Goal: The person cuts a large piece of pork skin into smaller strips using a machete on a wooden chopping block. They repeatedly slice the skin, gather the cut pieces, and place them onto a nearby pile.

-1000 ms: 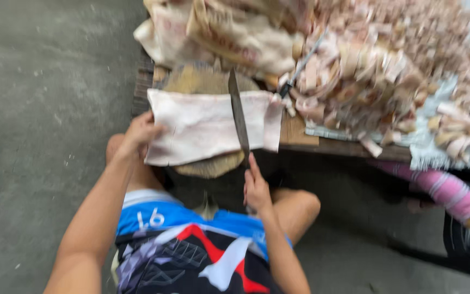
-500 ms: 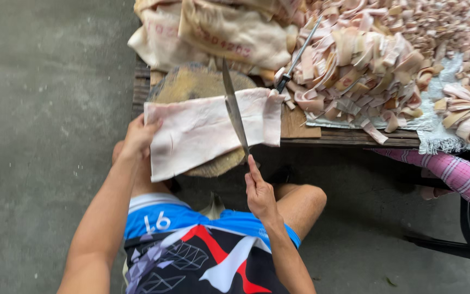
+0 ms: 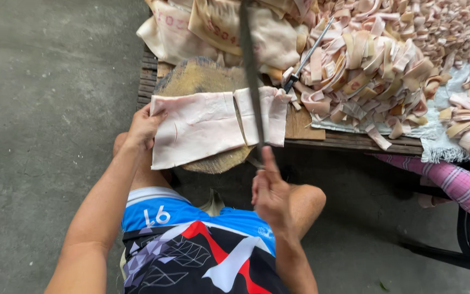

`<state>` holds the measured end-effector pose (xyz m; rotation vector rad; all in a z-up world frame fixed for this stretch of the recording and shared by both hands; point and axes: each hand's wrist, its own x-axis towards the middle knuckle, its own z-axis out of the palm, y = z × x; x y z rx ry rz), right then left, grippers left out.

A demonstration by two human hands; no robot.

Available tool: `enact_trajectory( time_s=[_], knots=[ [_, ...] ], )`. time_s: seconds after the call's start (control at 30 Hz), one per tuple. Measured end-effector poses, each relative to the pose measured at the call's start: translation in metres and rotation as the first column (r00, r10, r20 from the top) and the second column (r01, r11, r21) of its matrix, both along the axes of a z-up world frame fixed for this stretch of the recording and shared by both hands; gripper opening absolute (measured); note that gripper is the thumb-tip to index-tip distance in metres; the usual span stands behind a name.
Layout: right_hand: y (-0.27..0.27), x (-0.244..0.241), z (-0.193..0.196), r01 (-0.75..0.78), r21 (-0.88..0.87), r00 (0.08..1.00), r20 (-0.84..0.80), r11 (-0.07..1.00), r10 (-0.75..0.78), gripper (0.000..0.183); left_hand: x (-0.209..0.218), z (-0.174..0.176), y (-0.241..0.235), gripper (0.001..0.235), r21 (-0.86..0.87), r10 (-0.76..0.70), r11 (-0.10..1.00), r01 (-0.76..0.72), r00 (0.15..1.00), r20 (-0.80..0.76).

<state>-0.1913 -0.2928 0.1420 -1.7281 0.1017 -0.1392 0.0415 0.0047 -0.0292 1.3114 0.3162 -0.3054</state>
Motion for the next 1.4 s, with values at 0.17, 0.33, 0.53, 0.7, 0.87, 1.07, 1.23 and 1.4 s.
enact_trajectory(
  time_s=[0.17,0.33,0.53,0.7,0.87,1.07,1.23,1.4],
  knots=[
    [0.000,-0.019,0.030,-0.043,0.069,0.749,0.662,0.997,-0.014,0.058,-0.004,0.014,-0.002,0.024,-0.031,0.011,0.999,-0.011,1.000,-0.017],
    [0.029,0.010,-0.079,0.290,-0.562,0.876,0.482,0.774,0.023,0.057,-0.005,0.006,0.004,0.023,-0.066,0.005,0.998,-0.007,0.999,-0.031],
    [0.001,0.010,-0.135,0.079,0.094,0.878,-0.477,0.992,-0.025,0.057,-0.014,0.010,0.011,0.031,0.042,0.005,0.999,-0.005,1.000,0.007],
    [-0.015,0.015,-0.112,0.039,-0.327,0.968,-0.222,0.944,-0.117,0.056,-0.012,0.018,0.003,0.026,-0.041,0.047,0.998,-0.048,0.999,-0.005],
    [-0.003,0.028,-0.039,0.030,-0.122,0.994,-0.103,0.992,-0.042,0.058,-0.014,0.016,-0.026,0.028,0.013,0.085,0.996,-0.085,0.996,-0.030],
    [-0.004,-0.001,0.015,-0.078,-0.131,0.823,0.551,0.988,0.138,0.060,-0.013,0.012,-0.024,0.028,-0.033,0.062,0.998,-0.062,0.998,-0.007],
    [0.018,0.018,-0.089,0.032,-0.461,0.939,0.318,0.887,0.132,0.058,-0.011,-0.002,-0.020,0.027,-0.087,0.085,0.993,-0.083,0.996,0.021],
    [0.012,0.001,-0.133,-0.120,-0.342,0.950,-0.313,0.932,0.007,0.058,-0.017,-0.021,-0.014,0.033,-0.086,0.121,0.989,-0.118,0.992,0.029]
  ],
)
